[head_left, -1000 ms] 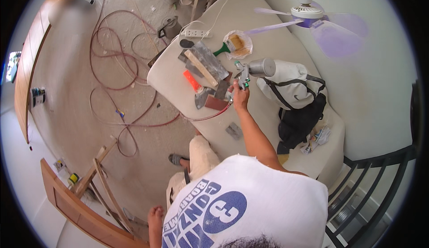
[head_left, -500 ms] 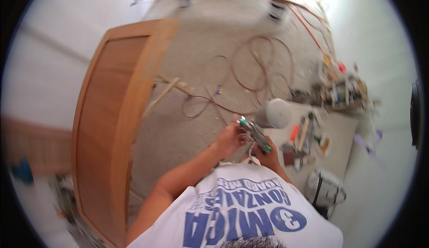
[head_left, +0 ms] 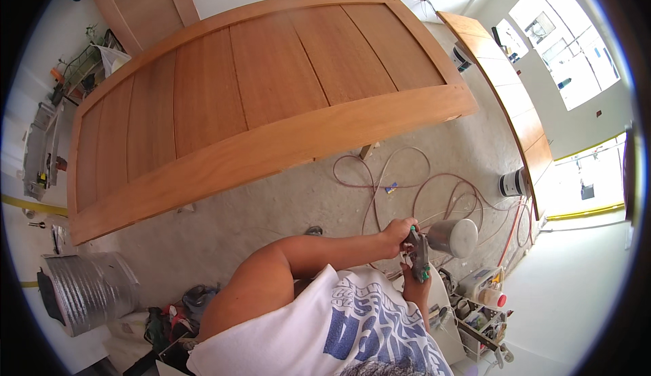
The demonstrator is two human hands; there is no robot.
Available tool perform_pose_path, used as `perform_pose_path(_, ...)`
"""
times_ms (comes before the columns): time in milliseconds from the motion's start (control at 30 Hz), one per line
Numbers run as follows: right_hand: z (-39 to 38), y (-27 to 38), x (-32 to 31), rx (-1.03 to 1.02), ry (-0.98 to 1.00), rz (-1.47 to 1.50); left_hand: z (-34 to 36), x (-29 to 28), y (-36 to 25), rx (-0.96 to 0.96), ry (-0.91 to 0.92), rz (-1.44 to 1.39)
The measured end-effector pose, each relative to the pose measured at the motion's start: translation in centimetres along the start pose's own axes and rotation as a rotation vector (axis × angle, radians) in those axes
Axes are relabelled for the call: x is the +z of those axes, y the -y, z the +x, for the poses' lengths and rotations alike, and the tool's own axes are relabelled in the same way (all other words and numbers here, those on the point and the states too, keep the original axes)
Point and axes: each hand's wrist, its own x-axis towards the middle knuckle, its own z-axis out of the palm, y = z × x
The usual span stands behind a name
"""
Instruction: The person uses pliers to cut and remove a hose from a spray gun, then places the pliers on a nearby surface. They then pack a black bag and pick up the spray gun, walking toward a wooden door before pouring liquid from a can into the spray gun's container.
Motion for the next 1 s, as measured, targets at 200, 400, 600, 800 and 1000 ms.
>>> perform_pose_path(200, -0.2, 2.6, 2.7, -0.061, -0.068, 0.191, 1.0, -0.5, -1.7, -0.06, -0.058, 0.048)
perform_pose_path(400, 0.9, 0.9, 3.0, -0.156, -0.154, 0.098, 4.7, -1.3, -1.3, -0.059, 0.085, 0.172)
perform_pose_path(600, 0.7, 2.7, 2.9, -0.184, -0.252, 0.21, -1.3, -3.1, -4.5, -0.11, 0.205, 0.281)
perform_pose_path(800, 0.4, -0.9, 0.4, -0.053, -0.329, 0.204, -7.5, -12.6, -10.4, 1.228, -0.101, 1.298)
perform_pose_path(1000, 0.4, -1.0, 1.1, -0.034, -0.352, 0.203, -18.2, -27.5, -24.4, 0.618, -1.481, 1.631)
